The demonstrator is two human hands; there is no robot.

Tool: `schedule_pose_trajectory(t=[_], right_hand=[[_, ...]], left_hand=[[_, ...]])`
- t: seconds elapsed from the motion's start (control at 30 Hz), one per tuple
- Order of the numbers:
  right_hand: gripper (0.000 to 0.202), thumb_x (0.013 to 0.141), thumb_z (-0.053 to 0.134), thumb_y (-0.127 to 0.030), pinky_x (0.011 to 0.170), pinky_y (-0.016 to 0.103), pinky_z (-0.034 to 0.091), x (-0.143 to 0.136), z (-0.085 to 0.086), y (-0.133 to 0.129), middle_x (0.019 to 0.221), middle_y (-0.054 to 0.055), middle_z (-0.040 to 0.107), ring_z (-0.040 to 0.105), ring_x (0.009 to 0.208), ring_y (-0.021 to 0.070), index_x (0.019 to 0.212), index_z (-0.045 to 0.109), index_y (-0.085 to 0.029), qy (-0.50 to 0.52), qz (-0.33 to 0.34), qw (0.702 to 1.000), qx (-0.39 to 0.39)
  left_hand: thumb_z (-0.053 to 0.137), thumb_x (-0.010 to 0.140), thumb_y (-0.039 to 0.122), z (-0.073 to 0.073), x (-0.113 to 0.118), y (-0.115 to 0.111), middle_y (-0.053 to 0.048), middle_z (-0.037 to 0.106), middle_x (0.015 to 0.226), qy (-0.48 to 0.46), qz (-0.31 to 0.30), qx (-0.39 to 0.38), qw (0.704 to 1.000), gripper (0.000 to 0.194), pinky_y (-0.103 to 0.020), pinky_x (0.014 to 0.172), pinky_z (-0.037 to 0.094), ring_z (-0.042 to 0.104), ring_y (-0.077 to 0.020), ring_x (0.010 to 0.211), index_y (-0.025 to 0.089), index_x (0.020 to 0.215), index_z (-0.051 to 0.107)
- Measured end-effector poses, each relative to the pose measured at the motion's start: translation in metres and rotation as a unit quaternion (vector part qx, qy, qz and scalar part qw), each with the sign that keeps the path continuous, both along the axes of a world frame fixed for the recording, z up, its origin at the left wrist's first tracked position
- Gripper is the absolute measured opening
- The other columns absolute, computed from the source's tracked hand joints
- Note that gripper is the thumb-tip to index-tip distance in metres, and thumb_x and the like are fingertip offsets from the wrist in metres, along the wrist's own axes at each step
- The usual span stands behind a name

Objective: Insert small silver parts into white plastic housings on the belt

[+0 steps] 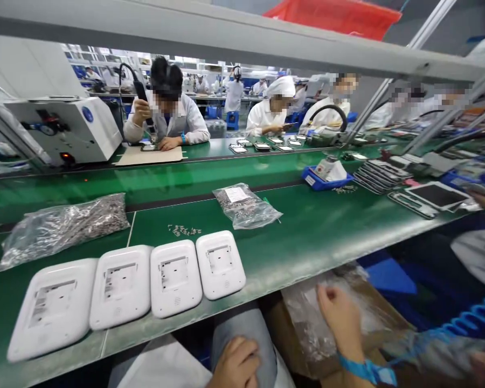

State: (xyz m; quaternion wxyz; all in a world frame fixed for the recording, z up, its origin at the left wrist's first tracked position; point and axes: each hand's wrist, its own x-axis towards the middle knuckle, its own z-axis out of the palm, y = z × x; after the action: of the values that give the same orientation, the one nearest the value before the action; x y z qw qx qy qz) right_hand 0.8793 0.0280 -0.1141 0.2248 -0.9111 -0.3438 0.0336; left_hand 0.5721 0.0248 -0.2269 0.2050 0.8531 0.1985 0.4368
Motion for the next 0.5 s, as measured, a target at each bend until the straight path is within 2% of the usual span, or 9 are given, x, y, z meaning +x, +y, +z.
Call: schedule_pose_trajectory(t=[0.07, 0.1, 0.17, 0.23, 0.3, 0.37, 0.43, 0.5], right_hand=[[0.039, 0.089, 0.050, -0.055, 0.065, 0.035, 0.039, -0.001, 0.023, 0.022, 0.069, 0.008, 0.065, 0.059, 0.066, 0.0254, 0.070, 0.059, -0.022, -0.082, -0.014, 0.990, 0.114], [0.039, 0.089, 0.050, -0.057, 0.067, 0.035, 0.039, 0.000, 0.035, 0.042, 0.070, 0.007, 0.065, 0.059, 0.067, 0.0249, 0.073, 0.060, -0.022, -0.102, 0.009, 0.982, 0.156], [0.038, 0.089, 0.053, -0.057, 0.070, 0.033, 0.041, 0.004, 0.054, 0.094, 0.078, 0.008, 0.066, 0.060, 0.074, 0.0237, 0.081, 0.062, -0.021, -0.098, 0.113, 0.975, 0.166], [0.035, 0.086, 0.060, -0.049, 0.079, 0.032, 0.045, 0.010, 0.065, 0.149, 0.102, 0.013, 0.069, 0.063, 0.092, 0.0249, 0.097, 0.066, -0.017, -0.065, 0.202, 0.970, 0.121], [0.033, 0.083, 0.064, -0.039, 0.083, 0.032, 0.046, 0.014, 0.066, 0.193, 0.111, 0.014, 0.069, 0.063, 0.098, 0.0254, 0.105, 0.069, -0.015, -0.051, 0.230, 0.968, 0.088], [0.028, 0.080, 0.061, -0.026, 0.083, 0.033, 0.046, 0.015, 0.061, 0.219, 0.109, 0.014, 0.070, 0.063, 0.098, 0.0262, 0.104, 0.072, -0.016, -0.048, 0.232, 0.969, 0.070], [0.027, 0.077, 0.058, -0.018, 0.082, 0.035, 0.045, 0.015, 0.054, 0.228, 0.100, 0.014, 0.071, 0.063, 0.093, 0.0273, 0.099, 0.073, -0.016, -0.047, 0.218, 0.972, 0.069], [0.023, 0.074, 0.057, -0.016, 0.081, 0.036, 0.045, 0.017, 0.049, 0.229, 0.089, 0.014, 0.069, 0.062, 0.085, 0.0274, 0.091, 0.072, -0.016, -0.042, 0.191, 0.977, 0.090]], left_hand=[[0.045, 0.077, 0.006, 0.008, -0.004, -0.002, -0.010, 0.069, 0.100, 0.007, -0.021, -0.016, 1.000, 0.033, -0.033, 0.073, 0.057, 0.058, -0.0185, 0.084, 0.016, 0.099, 0.068], [0.045, 0.077, 0.006, 0.012, -0.005, -0.003, -0.010, 0.069, 0.102, 0.013, -0.020, -0.031, 0.999, 0.036, -0.035, 0.076, 0.058, 0.060, -0.0194, 0.087, 0.017, 0.103, 0.068], [0.045, 0.077, 0.007, 0.015, -0.005, -0.004, -0.010, 0.070, 0.104, 0.021, -0.005, -0.063, 0.998, 0.041, -0.039, 0.079, 0.060, 0.063, -0.0214, 0.089, 0.020, 0.107, 0.070], [0.046, 0.077, 0.009, 0.013, -0.003, -0.005, -0.010, 0.071, 0.102, 0.023, 0.012, -0.081, 0.996, 0.040, -0.041, 0.077, 0.061, 0.064, -0.0224, 0.088, 0.022, 0.106, 0.071], [0.048, 0.077, 0.011, 0.008, 0.000, -0.005, -0.009, 0.071, 0.101, 0.031, 0.014, -0.086, 0.996, 0.036, -0.040, 0.077, 0.061, 0.064, -0.0220, 0.086, 0.023, 0.102, 0.072], [0.050, 0.077, 0.012, 0.003, 0.003, -0.005, -0.009, 0.071, 0.099, 0.039, 0.009, -0.076, 0.996, 0.030, -0.038, 0.076, 0.060, 0.064, -0.0205, 0.084, 0.021, 0.096, 0.072], [0.052, 0.078, 0.014, 0.000, 0.006, -0.005, -0.008, 0.071, 0.096, 0.050, 0.006, -0.058, 0.997, 0.023, -0.035, 0.074, 0.058, 0.062, -0.0189, 0.080, 0.020, 0.089, 0.071], [0.055, 0.078, 0.016, -0.002, 0.007, -0.004, -0.007, 0.070, 0.094, 0.067, 0.008, -0.044, 0.997, 0.017, -0.033, 0.071, 0.057, 0.061, -0.0177, 0.077, 0.020, 0.085, 0.070]])
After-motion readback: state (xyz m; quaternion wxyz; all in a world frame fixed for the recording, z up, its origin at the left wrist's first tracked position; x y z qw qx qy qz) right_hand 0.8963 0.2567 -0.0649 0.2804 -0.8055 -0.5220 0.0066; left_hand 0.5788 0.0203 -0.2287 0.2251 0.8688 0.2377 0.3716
